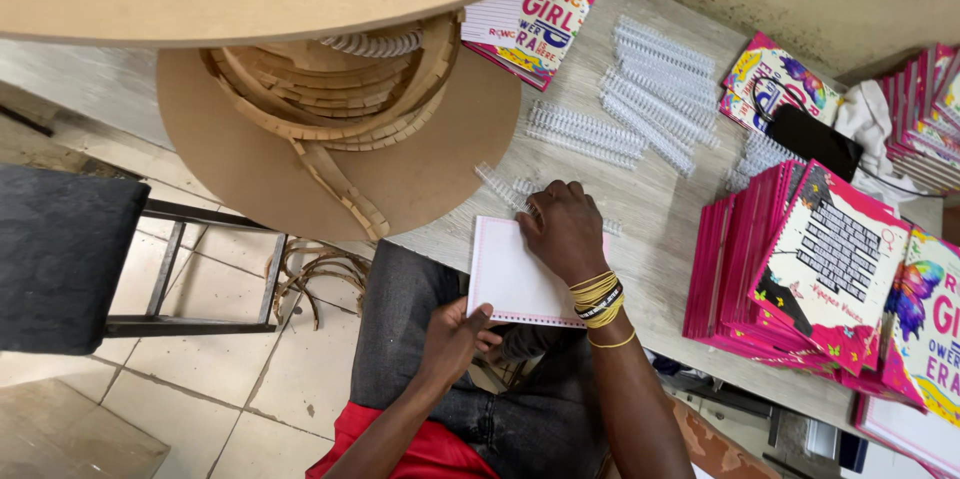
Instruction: The person assembles spiral-bound notebooks by hand. They pick up a stack of pink-covered pages, align them, and insert a white plastic spiral coil through the pre-punched holes. They then close the spiral ends to secure the pages together.
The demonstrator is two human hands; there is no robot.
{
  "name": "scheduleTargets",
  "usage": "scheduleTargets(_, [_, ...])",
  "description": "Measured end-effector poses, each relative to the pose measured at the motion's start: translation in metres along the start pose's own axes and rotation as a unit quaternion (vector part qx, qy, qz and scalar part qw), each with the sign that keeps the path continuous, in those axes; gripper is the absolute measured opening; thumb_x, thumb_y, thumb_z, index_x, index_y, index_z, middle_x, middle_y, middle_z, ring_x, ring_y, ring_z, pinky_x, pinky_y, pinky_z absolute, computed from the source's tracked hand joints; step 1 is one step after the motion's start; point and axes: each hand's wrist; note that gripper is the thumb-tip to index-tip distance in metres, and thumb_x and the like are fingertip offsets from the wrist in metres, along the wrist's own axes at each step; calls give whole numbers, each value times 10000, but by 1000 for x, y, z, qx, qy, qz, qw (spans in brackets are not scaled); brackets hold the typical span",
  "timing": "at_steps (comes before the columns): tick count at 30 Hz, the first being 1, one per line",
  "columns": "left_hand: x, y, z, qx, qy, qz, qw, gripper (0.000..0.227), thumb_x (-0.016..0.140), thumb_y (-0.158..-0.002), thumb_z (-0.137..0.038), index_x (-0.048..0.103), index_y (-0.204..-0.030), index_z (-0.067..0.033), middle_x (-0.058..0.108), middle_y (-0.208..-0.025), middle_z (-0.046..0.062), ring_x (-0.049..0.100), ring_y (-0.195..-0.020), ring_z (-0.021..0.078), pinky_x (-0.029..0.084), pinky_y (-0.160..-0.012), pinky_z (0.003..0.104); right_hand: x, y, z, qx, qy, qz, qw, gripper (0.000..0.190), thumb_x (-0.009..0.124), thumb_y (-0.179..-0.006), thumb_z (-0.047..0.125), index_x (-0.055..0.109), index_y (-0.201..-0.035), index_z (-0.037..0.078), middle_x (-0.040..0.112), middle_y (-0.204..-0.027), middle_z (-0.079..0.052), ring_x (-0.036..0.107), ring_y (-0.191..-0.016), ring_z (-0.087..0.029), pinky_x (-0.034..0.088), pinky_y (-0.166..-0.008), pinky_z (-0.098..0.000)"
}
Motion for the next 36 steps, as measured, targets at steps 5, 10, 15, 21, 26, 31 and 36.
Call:
scheduleTargets(5, [-1,0,7,8,21,14,1000,465,680,-995,-364,788,-1320,-50,882,-1045,136,799,-675,170,585,-552,250,-39,12,10,106,-153,-50,981,212,498,-1044,252,612,-1192,152,726,-1052,-127,695,-885,-397,499,-727,-577])
scheduleTargets(10, [9,6,-6,-15,31,22,999,466,682,-1003,-351,770,-1349,-52,879,-1101,132,797,-658,173,555,-520,233,-62,70,7,107,-708,-112,689,129,541,-1125,225,549,-1081,104,425,-789,11,432,-656,-134,446,-580,-297])
scheduleTargets(15, [11,7,-18,-30,44,27,998,392,701,-1009,-317,790,-1261,-29,873,-1020,164,796,-673,201,583,-548,269,-18,151,12,25,-816,-161,554,365,446,-1161,291,684,-971,91,653,-1008,-76,607,-947,-228,546,-887,-385])
scheduleTargets(21, [7,2,-35,-117,73,14,990,332,751,-957,-204,809,-1203,12,812,-1055,177,774,-715,277,603,-533,351,27,200,48,270,-678,-150,667,330,680,-1054,336,705,-936,30,719,-854,-85,525,-448,-134,439,-429,-278])
scheduleTargets(26, [3,-5,-31,-121,92,13,988,231,781,-900,-181,806,-1012,19,798,-951,137,703,-723,257,620,-545,390,8,184,83,289,-559,-37,776,204,709,-1006,296,749,-1035,97,783,-712,-61,665,-532,-105,543,-494,-246])
scheduleTargets(31, [2,-4,-31,-123,95,17,988,210,779,-917,-161,807,-1001,29,765,-870,121,677,-667,223,631,-536,375,16,180,88,297,-550,-59,778,216,736,-996,285,756,-1069,83,789,-733,-50,612,-514,-92,482,-480,-262])
scheduleTargets(36, [1,-8,-26,-114,87,26,989,289,785,-893,-188,821,-1078,31,802,-912,150,738,-668,254,617,-548,355,10,171,95,289,-493,-82,816,209,746,-993,263,757,-1101,85,789,-897,-44,742,-766,-121,594,-678,-279])
Point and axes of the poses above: each hand's wrist, its own y-axis away from the middle knuckle, its own x-axis out of the palm, z = x × y
